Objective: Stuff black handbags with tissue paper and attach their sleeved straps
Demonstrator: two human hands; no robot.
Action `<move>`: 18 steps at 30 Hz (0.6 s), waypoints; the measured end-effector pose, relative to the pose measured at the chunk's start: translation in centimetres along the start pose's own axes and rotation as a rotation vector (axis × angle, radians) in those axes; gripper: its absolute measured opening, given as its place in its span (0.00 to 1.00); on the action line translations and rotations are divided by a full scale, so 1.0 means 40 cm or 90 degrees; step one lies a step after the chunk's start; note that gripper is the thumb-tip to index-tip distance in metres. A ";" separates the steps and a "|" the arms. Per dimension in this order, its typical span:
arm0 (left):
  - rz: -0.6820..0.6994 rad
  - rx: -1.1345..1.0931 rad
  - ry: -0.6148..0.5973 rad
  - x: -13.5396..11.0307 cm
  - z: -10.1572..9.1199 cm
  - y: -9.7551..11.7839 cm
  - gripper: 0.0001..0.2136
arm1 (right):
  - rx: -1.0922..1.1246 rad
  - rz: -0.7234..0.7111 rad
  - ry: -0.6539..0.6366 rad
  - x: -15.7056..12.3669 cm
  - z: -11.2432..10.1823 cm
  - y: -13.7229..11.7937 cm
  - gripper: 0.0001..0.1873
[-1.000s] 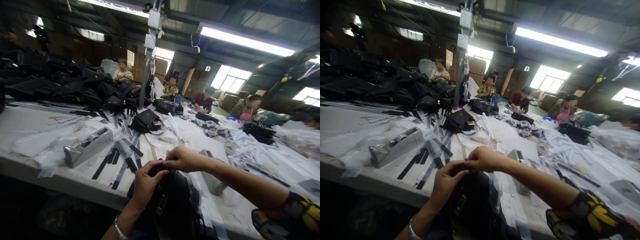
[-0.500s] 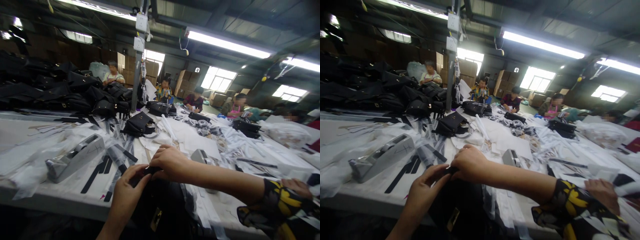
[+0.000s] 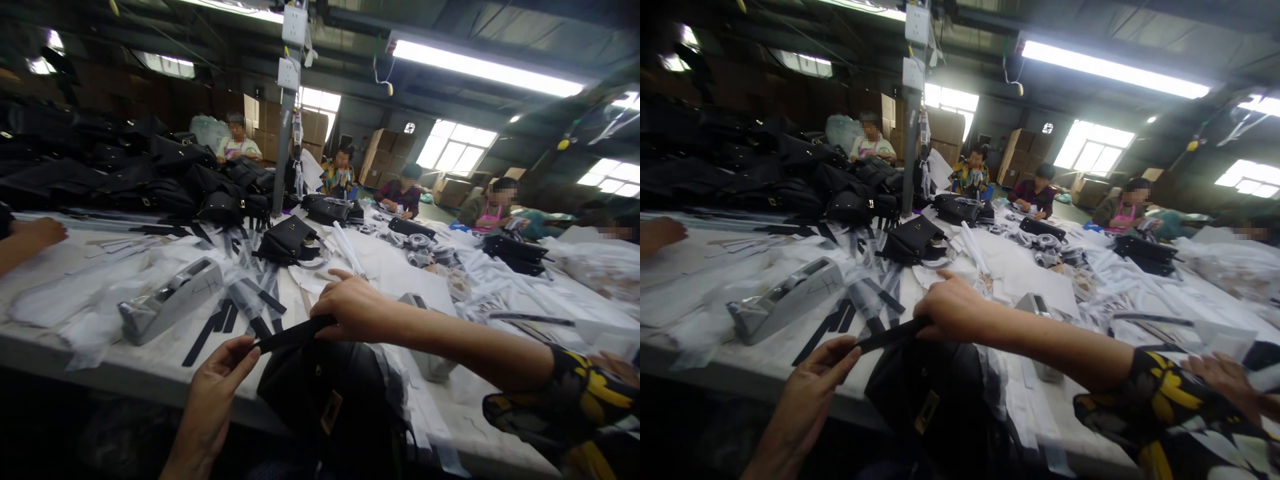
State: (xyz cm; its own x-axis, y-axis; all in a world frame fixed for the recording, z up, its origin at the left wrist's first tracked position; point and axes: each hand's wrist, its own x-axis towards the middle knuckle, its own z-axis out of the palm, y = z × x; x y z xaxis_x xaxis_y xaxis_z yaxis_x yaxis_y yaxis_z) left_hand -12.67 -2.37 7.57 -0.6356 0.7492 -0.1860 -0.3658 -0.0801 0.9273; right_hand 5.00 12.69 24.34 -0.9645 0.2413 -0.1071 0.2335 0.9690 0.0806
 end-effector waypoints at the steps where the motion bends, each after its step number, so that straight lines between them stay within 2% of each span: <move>1: -0.006 -0.001 0.025 0.006 -0.034 -0.012 0.23 | 0.006 -0.001 -0.001 0.002 0.001 0.005 0.11; 4: -0.033 -0.006 0.095 0.017 -0.133 -0.057 0.27 | 0.024 -0.001 -0.007 0.008 0.005 0.018 0.10; 6: -0.058 0.026 0.112 0.022 -0.182 -0.088 0.29 | 0.053 -0.001 -0.009 0.010 0.005 0.028 0.09; 8: -0.065 0.114 0.080 0.027 -0.203 -0.107 0.28 | 0.099 -0.019 -0.009 0.011 0.004 0.039 0.11; 9: -0.053 0.175 0.063 0.030 -0.198 -0.108 0.28 | 0.126 -0.030 -0.011 0.011 0.003 0.044 0.13; 11: 0.018 0.299 0.043 0.032 -0.157 -0.087 0.28 | 0.177 -0.046 -0.013 0.012 -0.002 0.054 0.19; 13: 0.131 0.385 0.010 0.029 -0.080 -0.037 0.27 | 0.215 -0.053 -0.014 0.011 -0.010 0.058 0.26; 15: 0.248 0.399 -0.113 0.022 0.013 0.026 0.23 | 0.233 -0.061 -0.003 0.003 -0.023 0.057 0.31; 16: 0.273 0.381 -0.199 0.018 0.058 0.057 0.22 | 0.238 -0.067 0.011 -0.006 -0.030 0.056 0.32; 18: 0.258 0.334 -0.342 0.011 0.131 0.105 0.23 | 0.247 -0.067 0.065 -0.037 -0.042 0.055 0.34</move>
State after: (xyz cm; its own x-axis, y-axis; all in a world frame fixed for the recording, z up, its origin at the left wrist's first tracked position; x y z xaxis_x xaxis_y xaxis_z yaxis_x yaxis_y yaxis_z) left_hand -10.92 1.09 13.09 -0.1923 0.9491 0.2493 0.2675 -0.1937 0.9439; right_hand 6.75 14.38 26.35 -0.9883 0.1521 0.0057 0.1430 0.9410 -0.3066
